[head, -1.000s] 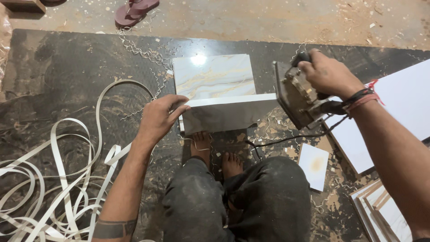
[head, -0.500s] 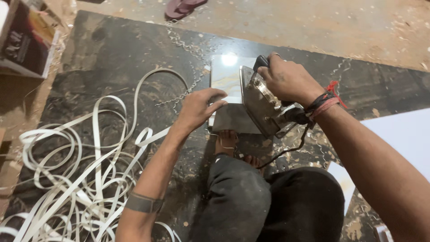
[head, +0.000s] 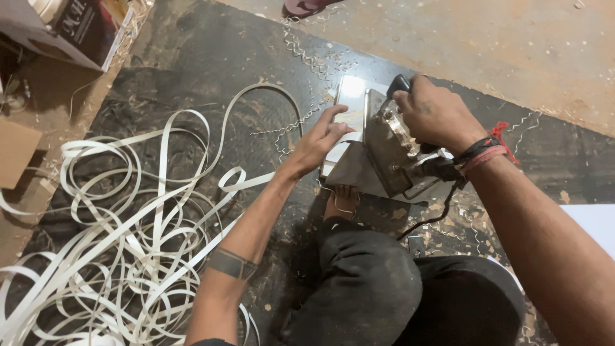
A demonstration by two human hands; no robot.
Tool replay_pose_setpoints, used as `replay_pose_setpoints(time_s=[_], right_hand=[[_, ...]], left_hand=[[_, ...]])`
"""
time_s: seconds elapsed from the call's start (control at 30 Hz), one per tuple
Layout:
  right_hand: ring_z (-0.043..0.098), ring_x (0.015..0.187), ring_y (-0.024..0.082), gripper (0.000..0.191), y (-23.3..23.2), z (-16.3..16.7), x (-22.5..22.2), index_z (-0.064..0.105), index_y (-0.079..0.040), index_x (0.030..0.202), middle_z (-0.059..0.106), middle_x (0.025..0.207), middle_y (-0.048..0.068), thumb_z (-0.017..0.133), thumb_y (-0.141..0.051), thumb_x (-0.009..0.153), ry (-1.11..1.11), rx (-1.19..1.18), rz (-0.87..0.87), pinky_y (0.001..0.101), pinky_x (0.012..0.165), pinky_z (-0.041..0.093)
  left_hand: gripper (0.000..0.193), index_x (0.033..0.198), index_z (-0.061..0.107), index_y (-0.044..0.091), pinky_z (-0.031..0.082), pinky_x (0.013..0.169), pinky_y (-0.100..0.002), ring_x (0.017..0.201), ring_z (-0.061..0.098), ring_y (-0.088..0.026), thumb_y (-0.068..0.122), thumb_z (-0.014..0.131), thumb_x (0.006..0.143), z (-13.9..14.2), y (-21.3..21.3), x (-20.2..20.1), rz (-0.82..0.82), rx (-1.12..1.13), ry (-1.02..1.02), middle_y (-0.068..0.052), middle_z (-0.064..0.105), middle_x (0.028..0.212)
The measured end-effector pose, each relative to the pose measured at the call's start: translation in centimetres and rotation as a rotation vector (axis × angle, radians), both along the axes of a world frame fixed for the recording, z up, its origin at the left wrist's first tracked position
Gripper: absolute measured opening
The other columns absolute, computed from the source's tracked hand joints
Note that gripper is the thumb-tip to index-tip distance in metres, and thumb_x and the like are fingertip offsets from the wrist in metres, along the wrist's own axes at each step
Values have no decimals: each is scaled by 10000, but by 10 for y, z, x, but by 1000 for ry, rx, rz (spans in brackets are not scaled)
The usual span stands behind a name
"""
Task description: The person sits on the floor and applies white edge banding tape to the edges of marble-patterned particle board panels. They align the tape along a panel edge, press it with a heated edge-banding iron, then trim the excess tape ends with a small hand cutter and set finished panels on a stack.
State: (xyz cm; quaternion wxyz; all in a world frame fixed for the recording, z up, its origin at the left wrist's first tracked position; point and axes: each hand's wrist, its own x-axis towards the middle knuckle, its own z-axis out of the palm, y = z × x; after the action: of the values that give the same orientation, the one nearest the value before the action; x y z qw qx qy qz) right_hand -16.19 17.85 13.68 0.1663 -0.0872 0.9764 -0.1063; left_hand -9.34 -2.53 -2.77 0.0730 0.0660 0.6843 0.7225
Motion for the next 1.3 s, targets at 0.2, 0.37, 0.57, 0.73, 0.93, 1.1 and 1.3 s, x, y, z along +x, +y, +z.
replay_pose_setpoints(time_s=[0.2,0.37,0.57,0.73,0.93,1.1,1.3], right_hand=[[644,1028,532,493,-7,-1,0,550,51,1251,682,1050,355,484,-403,1072,46,34,32,573,900,491],[668,1001,510,498,-14,2,0,550,58,1240,693,1029,351,473,-406,1076,-5,51,-18,564,894,501],[680,972,507,505,-19,8,3,545,66,1247,699,1009,353,473,-406,1083,-8,70,-26,559,880,505],[694,933,499,508,-18,6,3,547,73,1230,704,973,341,480,-405,1071,-8,62,-46,557,860,511],[674,930,516,528,-17,3,2,558,100,1206,688,975,357,495,-410,1084,42,81,-9,568,847,504],[735,885,472,521,-20,8,3,537,77,1232,725,929,315,473,-411,1064,-66,43,-142,545,835,540],[680,923,492,520,-17,6,5,561,91,1210,705,926,321,514,-411,1081,81,123,-4,554,837,509]], left_hand=[[567,1516,380,114,390,1131,-417,1278,623,-267,398,485,1037,-1,-4,2,-22,-80,15,-181,713,1288],[481,1396,527,95,481,990,-372,1103,664,-199,386,557,1014,-2,-5,-5,17,-76,22,-140,733,1121],[357,947,754,27,528,759,-371,803,655,-160,382,718,930,-12,-10,-18,18,-196,-48,-85,725,834],[376,933,742,33,550,847,-355,884,713,-196,408,748,902,-20,-6,-22,38,-240,145,-85,759,886],[376,979,705,85,547,840,-413,957,743,-282,457,679,928,-25,10,-11,146,-316,161,-104,765,955],[380,1019,673,121,521,825,-471,939,722,-338,491,613,954,-25,18,-4,220,-445,193,-108,761,946],[399,1007,676,114,527,796,-461,928,717,-328,500,621,922,-16,12,-8,183,-496,143,-93,758,961]])
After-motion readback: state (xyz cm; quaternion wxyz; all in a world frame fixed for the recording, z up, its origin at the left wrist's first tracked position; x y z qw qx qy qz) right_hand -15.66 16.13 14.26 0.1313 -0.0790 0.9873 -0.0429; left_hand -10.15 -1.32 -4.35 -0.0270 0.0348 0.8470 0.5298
